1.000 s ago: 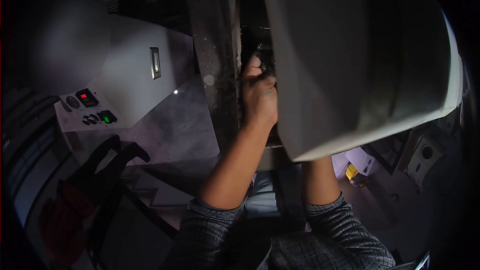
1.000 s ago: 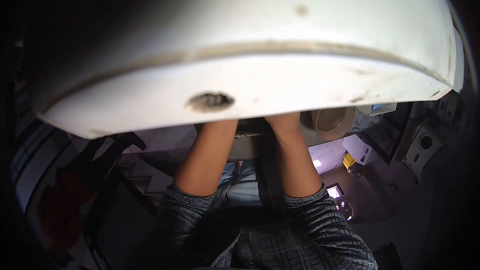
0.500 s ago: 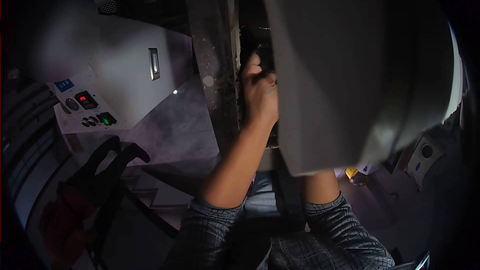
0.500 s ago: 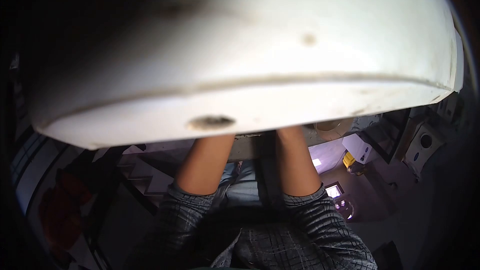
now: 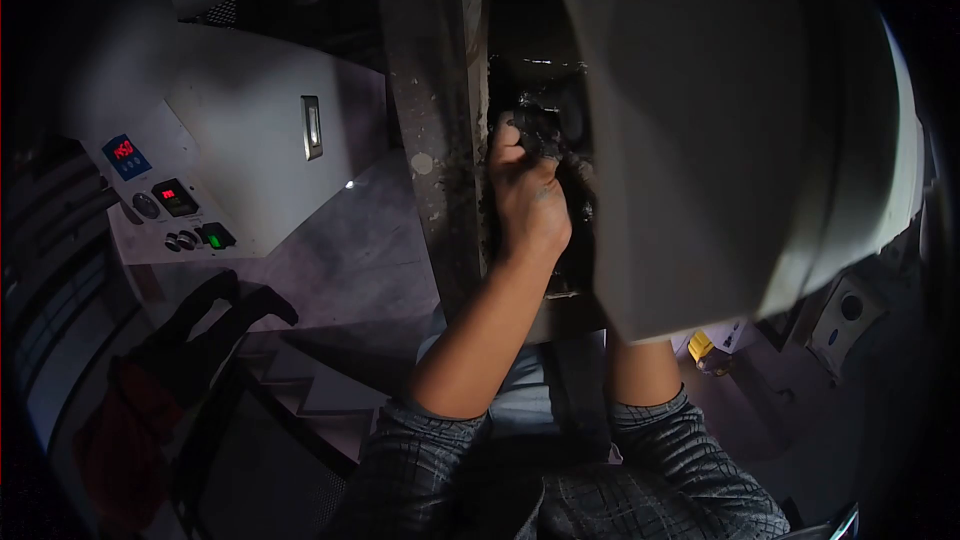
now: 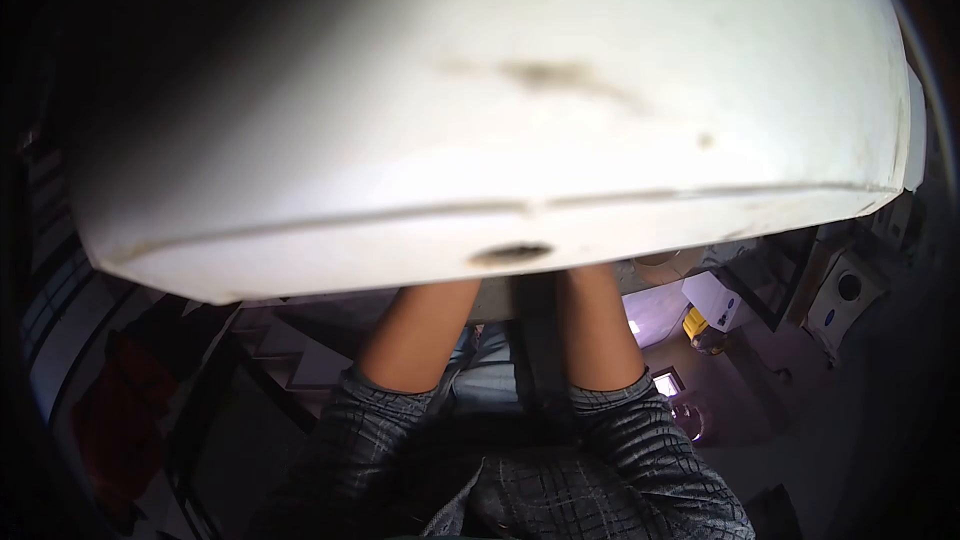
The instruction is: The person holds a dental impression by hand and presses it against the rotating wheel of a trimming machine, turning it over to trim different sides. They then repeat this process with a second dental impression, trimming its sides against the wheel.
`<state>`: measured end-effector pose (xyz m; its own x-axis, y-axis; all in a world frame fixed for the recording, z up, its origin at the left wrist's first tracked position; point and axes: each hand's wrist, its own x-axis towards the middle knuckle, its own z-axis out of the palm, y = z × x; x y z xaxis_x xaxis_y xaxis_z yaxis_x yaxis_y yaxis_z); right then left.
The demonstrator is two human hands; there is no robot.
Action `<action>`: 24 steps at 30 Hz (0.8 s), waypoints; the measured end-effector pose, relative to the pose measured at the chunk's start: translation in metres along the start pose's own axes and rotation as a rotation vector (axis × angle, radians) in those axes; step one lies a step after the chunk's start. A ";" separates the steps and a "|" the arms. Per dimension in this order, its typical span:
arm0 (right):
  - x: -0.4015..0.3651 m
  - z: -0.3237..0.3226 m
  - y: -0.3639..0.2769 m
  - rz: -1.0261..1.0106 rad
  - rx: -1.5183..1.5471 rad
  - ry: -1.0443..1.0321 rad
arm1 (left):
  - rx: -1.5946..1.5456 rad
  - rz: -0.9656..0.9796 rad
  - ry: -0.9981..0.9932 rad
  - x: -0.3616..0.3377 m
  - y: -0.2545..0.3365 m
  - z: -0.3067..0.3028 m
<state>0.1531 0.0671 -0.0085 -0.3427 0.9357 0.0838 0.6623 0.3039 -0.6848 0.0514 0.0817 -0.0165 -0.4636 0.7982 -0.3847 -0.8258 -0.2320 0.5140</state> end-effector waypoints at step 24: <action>0.019 -0.011 0.000 -0.057 -0.441 -0.113 | 0.413 0.007 -0.105 0.001 0.017 0.004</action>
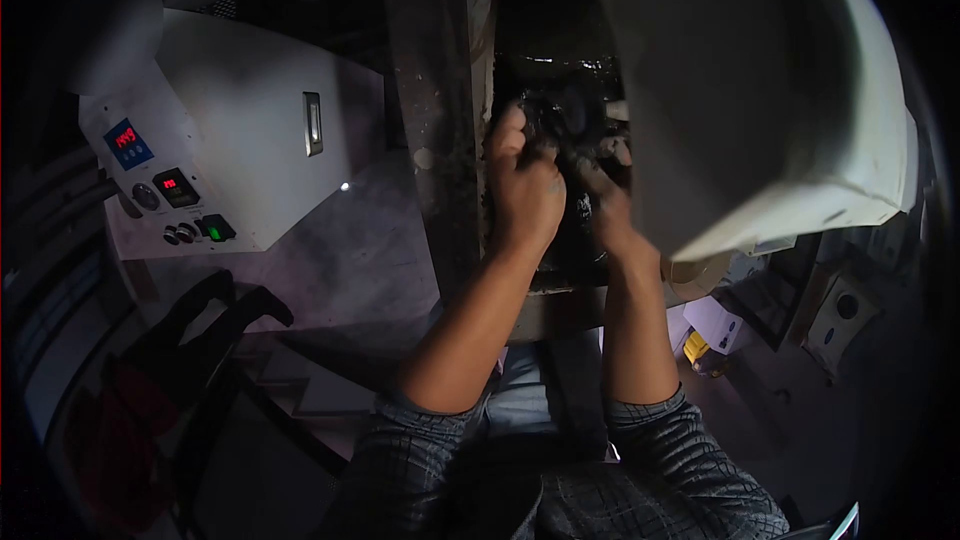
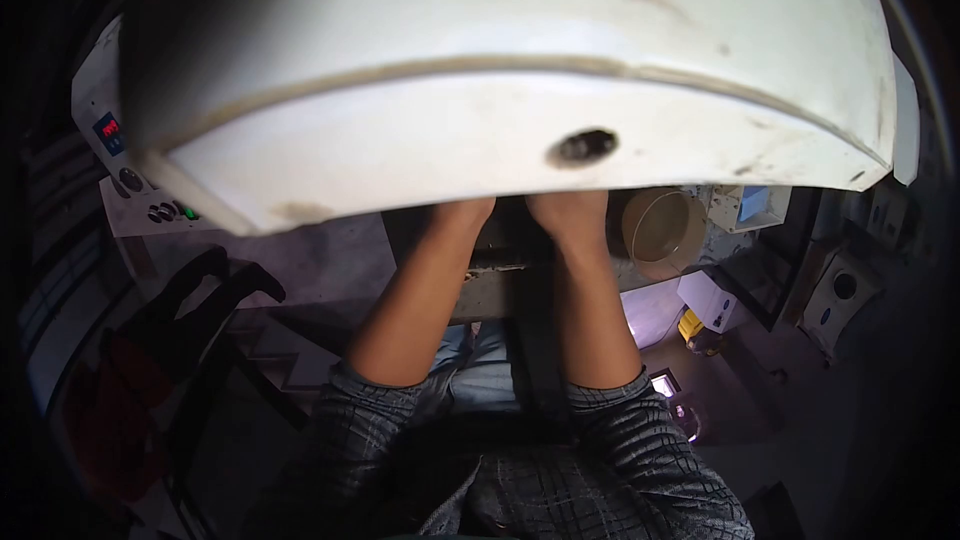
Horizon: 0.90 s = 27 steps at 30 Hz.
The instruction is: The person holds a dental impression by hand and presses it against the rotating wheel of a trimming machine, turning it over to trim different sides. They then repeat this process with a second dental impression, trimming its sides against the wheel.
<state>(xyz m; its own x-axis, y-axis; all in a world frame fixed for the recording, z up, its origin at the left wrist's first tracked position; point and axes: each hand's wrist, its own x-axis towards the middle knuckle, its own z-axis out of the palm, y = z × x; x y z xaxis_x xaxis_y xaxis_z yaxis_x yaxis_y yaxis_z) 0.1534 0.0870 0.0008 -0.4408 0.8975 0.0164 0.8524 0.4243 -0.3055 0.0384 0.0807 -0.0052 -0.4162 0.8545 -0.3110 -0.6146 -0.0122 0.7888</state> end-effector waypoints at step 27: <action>-0.047 0.004 -0.031 0.036 0.161 -0.002 | 1.139 0.467 -0.286 -0.044 0.013 -0.052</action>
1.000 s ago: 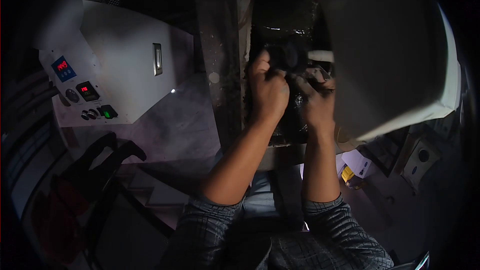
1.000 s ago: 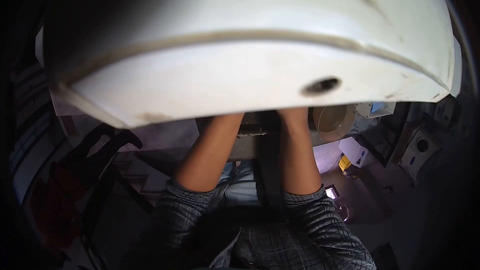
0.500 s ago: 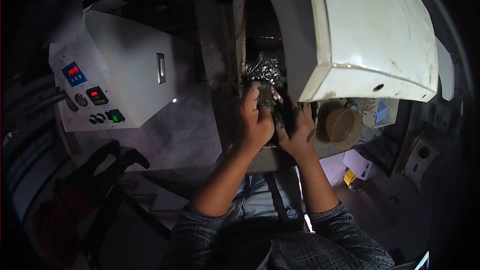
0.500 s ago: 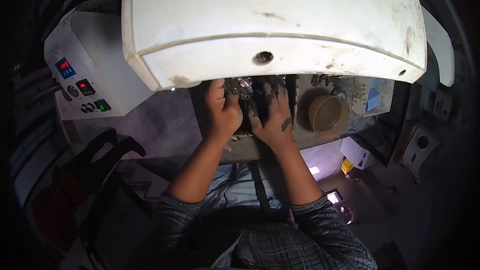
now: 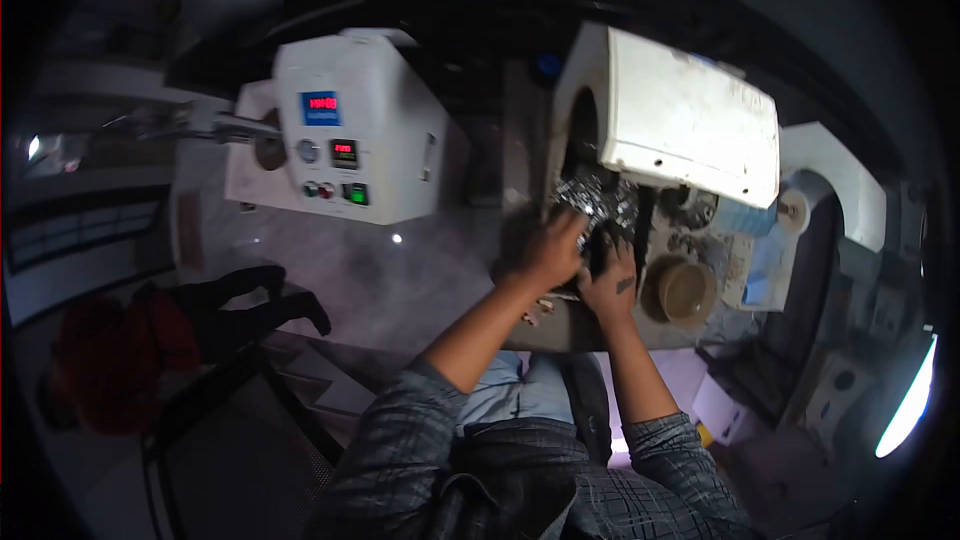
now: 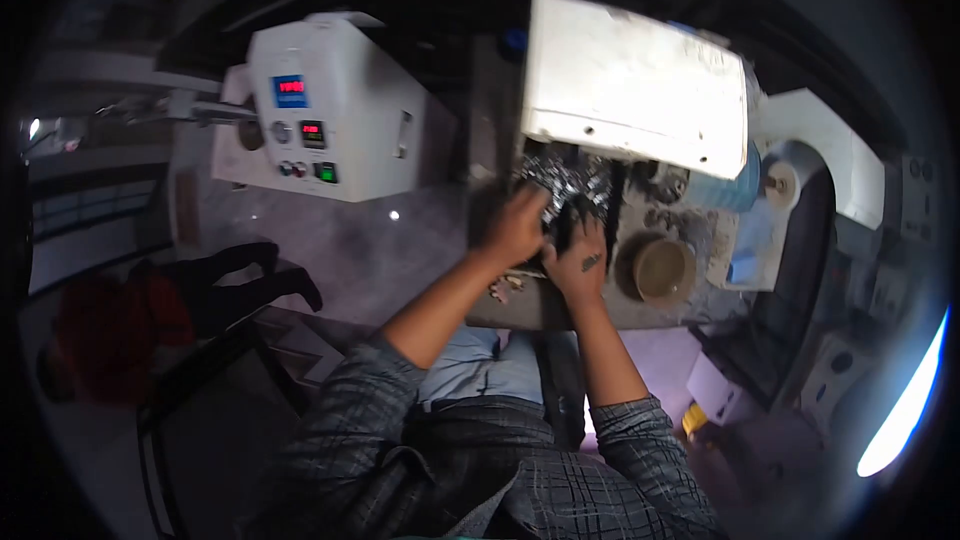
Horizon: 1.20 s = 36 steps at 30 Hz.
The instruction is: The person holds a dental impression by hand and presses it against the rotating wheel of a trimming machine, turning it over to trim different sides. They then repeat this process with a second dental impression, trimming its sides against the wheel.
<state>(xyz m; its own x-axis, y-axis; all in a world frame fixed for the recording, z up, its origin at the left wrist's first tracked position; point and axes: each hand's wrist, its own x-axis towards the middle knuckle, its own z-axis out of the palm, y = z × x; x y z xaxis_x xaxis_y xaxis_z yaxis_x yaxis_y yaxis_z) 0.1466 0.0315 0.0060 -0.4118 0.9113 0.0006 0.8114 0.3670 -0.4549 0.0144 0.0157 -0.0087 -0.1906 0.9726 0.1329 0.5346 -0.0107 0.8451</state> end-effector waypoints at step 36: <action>0.013 -0.021 -0.017 0.329 -0.070 -0.212 | 0.291 0.036 -0.471 0.015 0.020 -0.004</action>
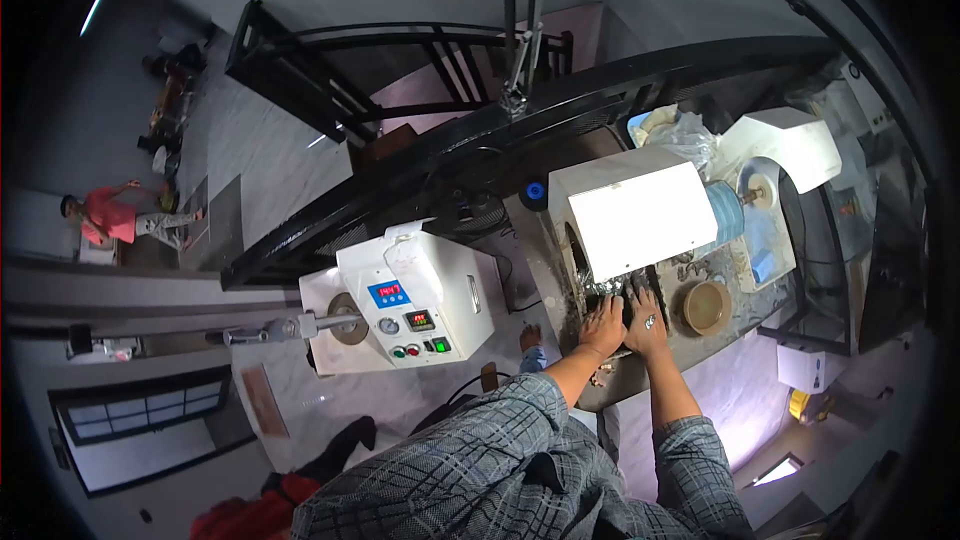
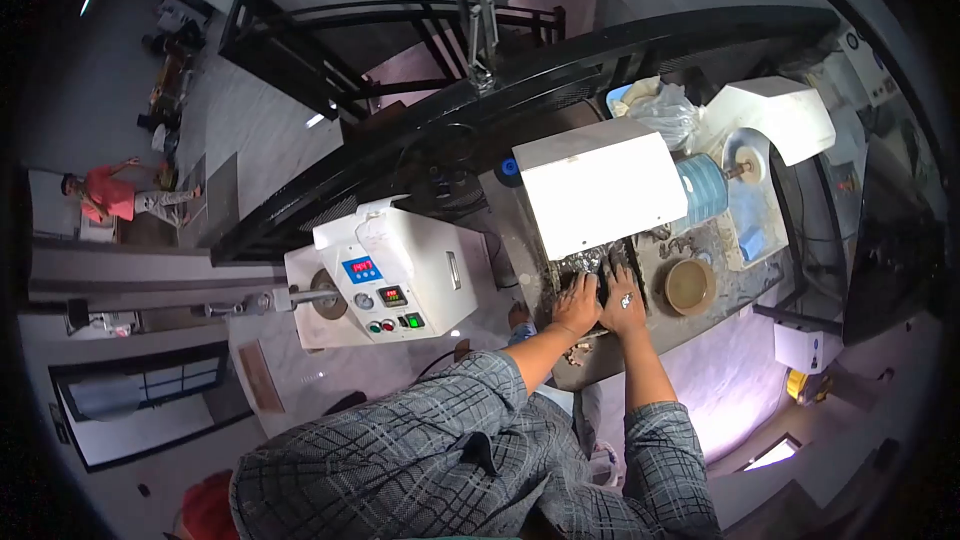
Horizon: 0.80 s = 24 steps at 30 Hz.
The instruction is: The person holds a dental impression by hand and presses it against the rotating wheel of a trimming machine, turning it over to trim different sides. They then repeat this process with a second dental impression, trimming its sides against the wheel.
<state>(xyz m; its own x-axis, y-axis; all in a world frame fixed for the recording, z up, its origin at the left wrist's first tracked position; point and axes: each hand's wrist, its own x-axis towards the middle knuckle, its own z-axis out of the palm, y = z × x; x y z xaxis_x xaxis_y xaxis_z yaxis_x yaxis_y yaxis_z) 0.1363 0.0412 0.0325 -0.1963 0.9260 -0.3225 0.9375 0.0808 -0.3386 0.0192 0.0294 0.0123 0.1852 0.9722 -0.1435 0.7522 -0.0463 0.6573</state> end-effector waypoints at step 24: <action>0.003 0.007 -0.007 -0.101 0.043 0.181 | -0.099 0.019 0.047 -0.004 -0.008 -0.005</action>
<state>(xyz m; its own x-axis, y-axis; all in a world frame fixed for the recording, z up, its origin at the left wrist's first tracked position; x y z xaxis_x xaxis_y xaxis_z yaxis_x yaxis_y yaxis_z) 0.1267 0.0411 0.0281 -0.2300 0.9654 -0.1225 0.9019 0.1642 -0.3996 0.0094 0.0276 0.0114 0.1678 0.9810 -0.0971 0.6825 -0.0446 0.7296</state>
